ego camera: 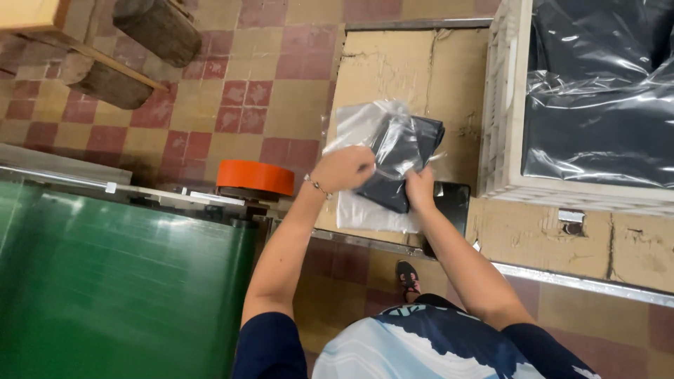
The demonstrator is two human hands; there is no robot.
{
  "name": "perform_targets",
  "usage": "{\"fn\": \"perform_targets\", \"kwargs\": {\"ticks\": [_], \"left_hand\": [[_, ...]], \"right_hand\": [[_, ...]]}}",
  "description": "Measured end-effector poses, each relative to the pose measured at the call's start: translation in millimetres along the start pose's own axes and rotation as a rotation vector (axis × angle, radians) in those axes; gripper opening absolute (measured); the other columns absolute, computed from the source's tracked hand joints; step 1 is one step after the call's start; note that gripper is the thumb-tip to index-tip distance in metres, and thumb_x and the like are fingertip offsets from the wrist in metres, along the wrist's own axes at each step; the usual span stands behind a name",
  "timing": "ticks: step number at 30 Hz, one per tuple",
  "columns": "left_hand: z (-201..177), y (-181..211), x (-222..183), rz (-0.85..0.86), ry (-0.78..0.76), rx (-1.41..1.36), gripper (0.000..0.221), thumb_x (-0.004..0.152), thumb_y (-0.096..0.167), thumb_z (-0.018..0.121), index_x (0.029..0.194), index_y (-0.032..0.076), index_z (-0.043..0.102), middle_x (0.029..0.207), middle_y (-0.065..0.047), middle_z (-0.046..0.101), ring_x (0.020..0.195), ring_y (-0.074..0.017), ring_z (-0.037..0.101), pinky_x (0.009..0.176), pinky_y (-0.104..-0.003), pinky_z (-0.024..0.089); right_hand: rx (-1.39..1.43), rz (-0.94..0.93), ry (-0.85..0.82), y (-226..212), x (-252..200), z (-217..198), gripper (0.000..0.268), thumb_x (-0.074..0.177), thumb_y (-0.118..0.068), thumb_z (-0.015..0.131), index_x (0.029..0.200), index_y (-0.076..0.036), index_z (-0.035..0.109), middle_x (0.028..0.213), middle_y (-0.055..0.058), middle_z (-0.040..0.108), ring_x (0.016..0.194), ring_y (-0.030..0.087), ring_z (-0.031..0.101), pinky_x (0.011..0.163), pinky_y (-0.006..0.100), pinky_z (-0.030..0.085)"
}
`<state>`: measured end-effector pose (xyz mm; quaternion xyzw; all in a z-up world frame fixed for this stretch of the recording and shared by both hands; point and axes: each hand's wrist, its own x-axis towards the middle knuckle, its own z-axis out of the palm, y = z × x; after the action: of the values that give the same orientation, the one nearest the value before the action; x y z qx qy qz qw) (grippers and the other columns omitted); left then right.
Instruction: Folding black plastic bags and placing them into clear plastic sleeves for final packaging
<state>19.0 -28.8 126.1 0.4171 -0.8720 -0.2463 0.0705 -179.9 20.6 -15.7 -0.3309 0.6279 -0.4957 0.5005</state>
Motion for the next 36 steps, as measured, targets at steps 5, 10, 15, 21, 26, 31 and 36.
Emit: {"fn": "perform_targets", "kwargs": {"ticks": [5,10,15,21,26,31,36], "left_hand": [[31.1,-25.1,48.5,-0.21,-0.286,-0.178,0.041,0.1,0.049,0.047,0.109,0.015,0.068,0.117,-0.015,0.072,0.116,-0.0397,0.065,0.104,-0.053,0.05],[76.9,-61.8,153.5,-0.381,0.242,0.102,0.037,0.092,0.05,0.064,0.107,0.017,0.06,0.106,-0.009,0.067,0.11,-0.0314,0.068,0.092,-0.045,0.059],[123.5,-93.0,217.9,-0.661,0.129,0.066,0.067,0.079,0.064,0.072,0.121,0.015,0.054,0.128,-0.008,0.058,0.13,-0.0329,0.054,0.1,-0.053,0.055],[123.0,-128.8,225.6,-0.485,0.033,-0.044,0.062,0.072,0.051,0.087,0.113,0.011,0.061,0.122,-0.013,0.063,0.125,-0.0395,0.059,0.106,-0.05,0.052],[89.5,-126.6,210.6,-0.31,-0.052,-0.061,0.047,0.072,0.041,0.087,0.103,0.012,0.066,0.099,-0.011,0.073,0.113,-0.0358,0.067,0.099,-0.047,0.054],[82.4,-130.6,210.9,-0.273,-0.121,-0.016,0.04,0.073,0.035,0.087,0.104,0.019,0.068,0.096,-0.003,0.076,0.109,-0.0265,0.071,0.097,-0.043,0.056],[94.9,-130.3,223.5,-0.275,-0.106,0.108,0.027,0.079,0.027,0.08,0.101,0.018,0.066,0.1,-0.005,0.073,0.11,-0.0275,0.07,0.097,-0.043,0.057]], "right_hand": [[-0.137,-0.024,0.072,31.5,31.5,7.3,0.046,0.1,-0.032,0.071,0.127,0.004,0.066,0.122,0.029,0.068,0.124,0.046,0.059,0.108,0.056,0.044],[-0.254,0.147,0.015,50.7,26.5,9.7,0.049,0.096,-0.044,0.07,0.118,0.0,0.075,0.114,0.025,0.073,0.117,0.044,0.065,0.102,0.058,0.048],[-0.189,0.204,0.05,-0.9,4.9,12.6,0.052,0.091,-0.038,0.075,0.134,-0.009,0.067,0.129,0.018,0.069,0.128,0.04,0.059,0.11,0.057,0.043],[-0.122,0.259,0.04,-30.5,-5.4,10.4,0.049,0.094,-0.032,0.07,0.135,-0.006,0.065,0.131,0.021,0.068,0.131,0.041,0.057,0.109,0.056,0.044],[-0.151,0.281,0.01,-45.3,-8.8,6.3,0.058,0.09,-0.035,0.075,0.138,-0.006,0.06,0.133,0.021,0.066,0.132,0.041,0.056,0.111,0.056,0.043],[-0.118,0.33,0.027,-52.4,-7.8,9.6,0.057,0.09,-0.035,0.076,0.137,-0.005,0.061,0.133,0.021,0.067,0.133,0.038,0.056,0.11,0.054,0.045],[-0.089,0.31,0.045,-45.5,-5.3,9.2,0.048,0.09,-0.032,0.076,0.127,-0.003,0.066,0.12,0.02,0.072,0.124,0.037,0.063,0.102,0.054,0.049]]}}
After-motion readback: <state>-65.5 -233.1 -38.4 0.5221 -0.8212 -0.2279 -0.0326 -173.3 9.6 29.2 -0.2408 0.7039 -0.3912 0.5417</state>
